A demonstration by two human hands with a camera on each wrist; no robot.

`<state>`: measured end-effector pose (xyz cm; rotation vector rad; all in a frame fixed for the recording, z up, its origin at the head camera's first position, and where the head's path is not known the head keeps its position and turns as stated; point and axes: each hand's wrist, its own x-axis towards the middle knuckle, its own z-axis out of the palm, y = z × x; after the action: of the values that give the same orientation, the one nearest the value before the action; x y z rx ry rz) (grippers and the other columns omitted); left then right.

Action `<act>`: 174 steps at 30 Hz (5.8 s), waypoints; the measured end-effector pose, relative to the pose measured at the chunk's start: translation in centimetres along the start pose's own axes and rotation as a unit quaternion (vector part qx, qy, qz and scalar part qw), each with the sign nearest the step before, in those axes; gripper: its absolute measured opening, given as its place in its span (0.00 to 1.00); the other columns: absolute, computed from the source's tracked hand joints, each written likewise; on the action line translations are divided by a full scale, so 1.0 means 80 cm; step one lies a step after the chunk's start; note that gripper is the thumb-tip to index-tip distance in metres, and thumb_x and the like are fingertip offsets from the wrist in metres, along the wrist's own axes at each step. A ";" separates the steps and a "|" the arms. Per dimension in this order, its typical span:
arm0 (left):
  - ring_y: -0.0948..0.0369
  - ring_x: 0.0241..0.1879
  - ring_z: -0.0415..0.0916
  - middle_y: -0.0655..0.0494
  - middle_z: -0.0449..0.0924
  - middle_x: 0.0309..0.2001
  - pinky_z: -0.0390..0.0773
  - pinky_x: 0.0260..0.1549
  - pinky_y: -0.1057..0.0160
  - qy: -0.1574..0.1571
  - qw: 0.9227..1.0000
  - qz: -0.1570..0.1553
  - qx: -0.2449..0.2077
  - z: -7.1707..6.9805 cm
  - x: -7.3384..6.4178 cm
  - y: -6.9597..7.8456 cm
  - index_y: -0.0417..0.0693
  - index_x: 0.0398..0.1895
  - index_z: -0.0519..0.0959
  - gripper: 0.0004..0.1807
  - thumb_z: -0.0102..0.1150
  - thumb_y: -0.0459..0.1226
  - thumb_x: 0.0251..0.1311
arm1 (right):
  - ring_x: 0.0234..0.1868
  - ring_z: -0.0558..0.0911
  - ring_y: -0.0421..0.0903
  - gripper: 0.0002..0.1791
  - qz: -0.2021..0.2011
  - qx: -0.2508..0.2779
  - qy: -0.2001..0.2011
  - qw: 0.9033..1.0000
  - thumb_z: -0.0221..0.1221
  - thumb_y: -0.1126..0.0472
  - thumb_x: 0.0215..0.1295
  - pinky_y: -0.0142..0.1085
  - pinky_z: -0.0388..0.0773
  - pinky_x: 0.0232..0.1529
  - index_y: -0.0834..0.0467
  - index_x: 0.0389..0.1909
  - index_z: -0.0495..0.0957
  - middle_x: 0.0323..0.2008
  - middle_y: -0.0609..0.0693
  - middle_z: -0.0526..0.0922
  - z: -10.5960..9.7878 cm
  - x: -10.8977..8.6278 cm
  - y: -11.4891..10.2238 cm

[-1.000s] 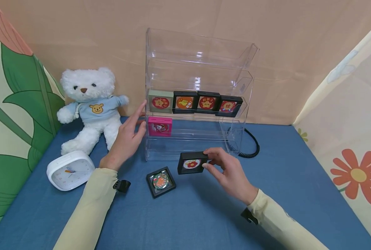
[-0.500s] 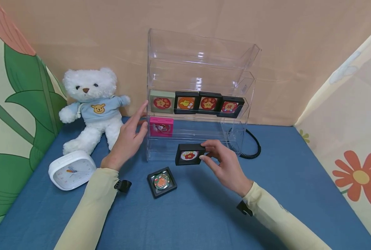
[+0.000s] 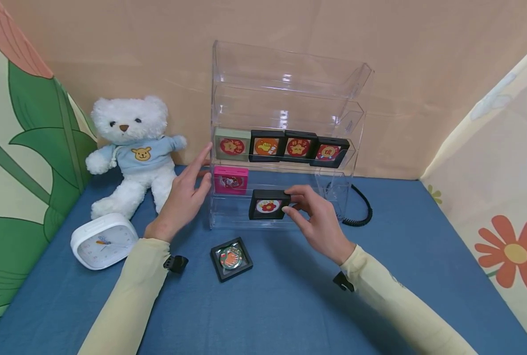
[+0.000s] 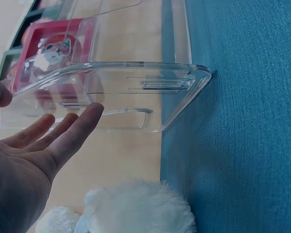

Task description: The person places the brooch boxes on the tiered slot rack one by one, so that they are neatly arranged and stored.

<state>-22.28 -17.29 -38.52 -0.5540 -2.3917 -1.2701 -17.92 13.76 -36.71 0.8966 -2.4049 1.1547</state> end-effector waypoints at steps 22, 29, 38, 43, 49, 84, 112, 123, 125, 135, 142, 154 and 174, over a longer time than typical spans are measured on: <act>0.49 0.64 0.70 0.44 0.69 0.69 0.76 0.54 0.41 0.003 1.000 0.008 0.002 0.001 0.001 -0.001 0.71 0.82 0.50 0.36 0.47 0.37 0.77 | 0.49 0.85 0.50 0.22 0.009 -0.009 0.020 1.000 0.64 0.70 0.67 0.47 0.81 0.50 0.59 0.59 0.73 0.54 0.56 0.81 0.002 0.028 0.011; 0.49 0.65 0.70 0.44 0.69 0.69 0.76 0.54 0.41 0.003 1.000 0.005 0.002 0.000 0.001 -0.001 0.72 0.82 0.50 0.36 0.47 0.37 0.77 | 0.50 0.85 0.51 0.21 0.008 -0.009 0.026 1.000 0.64 0.69 0.68 0.46 0.81 0.51 0.61 0.60 0.73 0.56 0.56 0.81 0.004 0.037 0.016; 0.47 0.64 0.70 0.42 0.69 0.69 0.75 0.54 0.38 0.004 1.000 0.006 -0.004 0.001 0.000 -0.001 0.65 0.82 0.51 0.35 0.47 0.35 0.77 | 0.51 0.85 0.51 0.21 0.008 -0.013 0.028 1.000 0.63 0.68 0.69 0.46 0.81 0.51 0.60 0.61 0.72 0.56 0.56 0.80 0.007 0.049 0.022; 0.46 0.64 0.70 0.43 0.69 0.69 0.74 0.54 0.38 0.004 1.000 0.006 -0.008 0.002 0.000 -0.003 0.66 0.82 0.51 0.35 0.46 0.35 0.77 | 0.50 0.85 0.51 0.20 0.013 -0.022 0.031 0.999 0.62 0.69 0.69 0.46 0.81 0.51 0.61 0.60 0.72 0.55 0.56 0.80 0.008 0.054 0.026; 0.47 0.64 0.71 0.43 0.68 0.69 0.75 0.55 0.38 0.001 1.000 0.001 -0.006 0.001 -0.001 -0.003 0.69 0.82 0.50 0.35 0.46 0.37 0.77 | 0.51 0.85 0.52 0.21 0.027 -0.032 0.033 0.999 0.62 0.70 0.69 0.48 0.81 0.51 0.60 0.60 0.71 0.56 0.57 0.81 0.009 0.058 0.028; 0.47 0.64 0.71 0.43 0.70 0.68 0.75 0.54 0.40 0.003 1.000 0.008 -0.010 0.001 0.001 0.000 0.66 0.82 0.51 0.35 0.47 0.35 0.77 | 0.52 0.85 0.52 0.21 0.040 -0.061 0.019 0.997 0.63 0.68 0.69 0.45 0.81 0.52 0.59 0.61 0.71 0.57 0.55 0.79 0.029 0.062 0.043; 0.47 0.64 0.71 0.43 0.70 0.68 0.76 0.54 0.40 0.002 1.000 0.002 -0.002 -0.001 0.000 0.000 0.69 0.82 0.50 0.36 0.47 0.37 0.77 | 0.51 0.83 0.50 0.25 0.017 -0.101 0.033 0.994 0.67 0.66 0.66 0.43 0.82 0.50 0.60 0.62 0.71 0.55 0.56 0.79 0.018 0.055 0.034; 0.47 0.63 0.71 0.43 0.70 0.67 0.77 0.53 0.42 0.001 1.000 0.004 -0.001 -0.002 0.000 0.001 0.72 0.82 0.50 0.36 0.47 0.37 0.77 | 0.40 0.79 0.46 0.15 -0.029 -0.122 0.045 0.991 0.68 0.65 0.65 0.39 0.81 0.38 0.60 0.50 0.76 0.43 0.53 0.81 0.001 0.040 0.014; 0.46 0.64 0.71 0.43 0.70 0.67 0.76 0.53 0.42 0.001 1.000 0.003 -0.003 -0.002 -0.001 0.001 0.72 0.82 0.50 0.36 0.47 0.37 0.77 | 0.38 0.79 0.44 0.13 -0.036 -0.116 0.029 0.992 0.67 0.66 0.65 0.38 0.80 0.36 0.60 0.48 0.78 0.42 0.51 0.82 0.000 0.036 0.008; 0.48 0.62 0.71 0.43 0.70 0.67 0.77 0.52 0.42 0.000 1.000 -0.005 0.001 -0.002 -0.001 0.001 0.73 0.81 0.50 0.36 0.47 0.38 0.77 | 0.33 0.77 0.36 0.06 -0.058 -0.050 -0.135 0.988 0.66 0.67 0.67 0.37 0.80 0.32 0.56 0.43 0.81 0.37 0.43 0.82 0.014 0.012 -0.010; 0.47 0.62 0.71 0.42 0.71 0.67 0.76 0.52 0.41 0.001 1.000 -0.002 -0.002 0.000 0.000 -0.001 0.68 0.82 0.50 0.35 0.46 0.36 0.77 | 0.37 0.78 0.34 0.08 -0.013 -0.041 -0.251 0.967 0.65 0.61 0.70 0.32 0.77 0.32 0.54 0.47 0.80 0.39 0.40 0.81 0.026 0.004 -0.011; 0.48 0.63 0.71 0.43 0.71 0.67 0.75 0.54 0.40 0.004 1.000 0.000 -0.001 0.001 0.001 0.000 0.69 0.82 0.50 0.35 0.46 0.36 0.77 | 0.43 0.80 0.40 0.20 0.048 -0.024 -0.335 0.941 0.67 0.56 0.67 0.36 0.80 0.42 0.59 0.57 0.78 0.50 0.49 0.82 0.043 -0.001 -0.001; 0.46 0.62 0.72 0.42 0.71 0.66 0.75 0.53 0.39 0.003 1.000 0.001 -0.004 -0.001 0.001 0.000 0.71 0.82 0.50 0.36 0.47 0.37 0.77 | 0.44 0.76 0.43 0.40 0.066 -0.049 -0.429 0.900 0.72 0.49 0.61 0.33 0.75 0.42 0.54 0.72 0.68 0.54 0.47 0.75 0.071 0.008 0.011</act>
<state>-22.32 -17.34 -38.48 -0.5557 -2.3821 -1.2782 -19.09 9.42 -40.39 1.4508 -3.2090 0.7352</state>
